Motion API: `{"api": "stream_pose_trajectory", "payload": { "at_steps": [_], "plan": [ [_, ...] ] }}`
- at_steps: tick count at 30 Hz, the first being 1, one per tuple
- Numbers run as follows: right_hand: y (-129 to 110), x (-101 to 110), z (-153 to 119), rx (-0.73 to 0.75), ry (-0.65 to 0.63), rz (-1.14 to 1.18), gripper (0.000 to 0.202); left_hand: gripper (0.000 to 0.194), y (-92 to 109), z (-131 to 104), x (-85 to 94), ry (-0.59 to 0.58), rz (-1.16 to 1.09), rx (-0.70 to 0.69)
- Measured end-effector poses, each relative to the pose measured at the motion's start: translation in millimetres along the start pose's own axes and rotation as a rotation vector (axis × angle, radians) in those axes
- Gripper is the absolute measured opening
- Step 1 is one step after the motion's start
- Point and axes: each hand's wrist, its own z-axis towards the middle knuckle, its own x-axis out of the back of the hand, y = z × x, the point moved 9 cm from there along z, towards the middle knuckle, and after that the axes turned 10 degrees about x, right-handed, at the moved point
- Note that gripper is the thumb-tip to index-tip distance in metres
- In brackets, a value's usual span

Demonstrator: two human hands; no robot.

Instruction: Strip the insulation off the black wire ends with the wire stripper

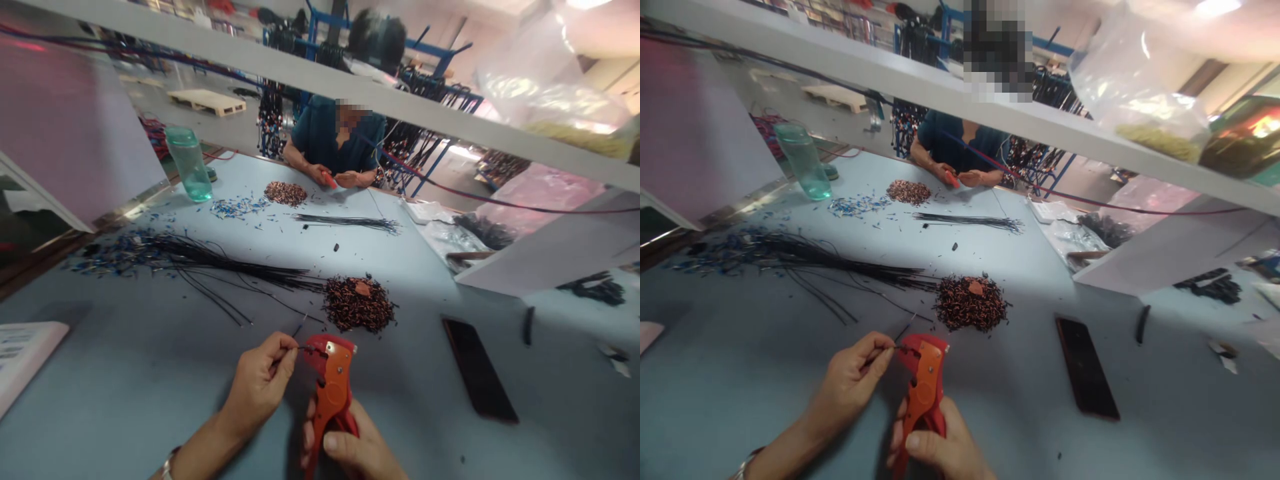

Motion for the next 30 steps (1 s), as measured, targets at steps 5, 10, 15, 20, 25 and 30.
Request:
{"api": "stream_pose_trajectory", "payload": {
  "at_steps": [5,10,15,20,25,30],
  "plan": [
    [1,-1,-4,-0.035,-0.032,-0.018,0.047,0.021,4,-1,1.3,0.008,0.057,-0.05],
    [2,0,-6,-0.049,-0.042,-0.029,0.048,0.02,5,-2,-1.1,-0.036,0.023,-0.047],
    [4,-2,-6,-0.062,-0.083,-0.042,0.047,0.018,8,-2,-3.7,-0.084,0.0,-0.096],
    [-1,-3,-8,-0.075,-0.074,-0.066,0.048,0.017,14,-5,-1.7,-0.108,0.004,-0.167],
    [-5,-1,-12,-0.106,-0.024,-0.165,0.047,0.015,21,-6,1.5,-0.095,0.024,-0.22],
    [-4,2,-12,-0.093,-0.02,-0.206,0.045,0.016,24,-6,6.8,-0.036,0.032,-0.269]
  ]
}}
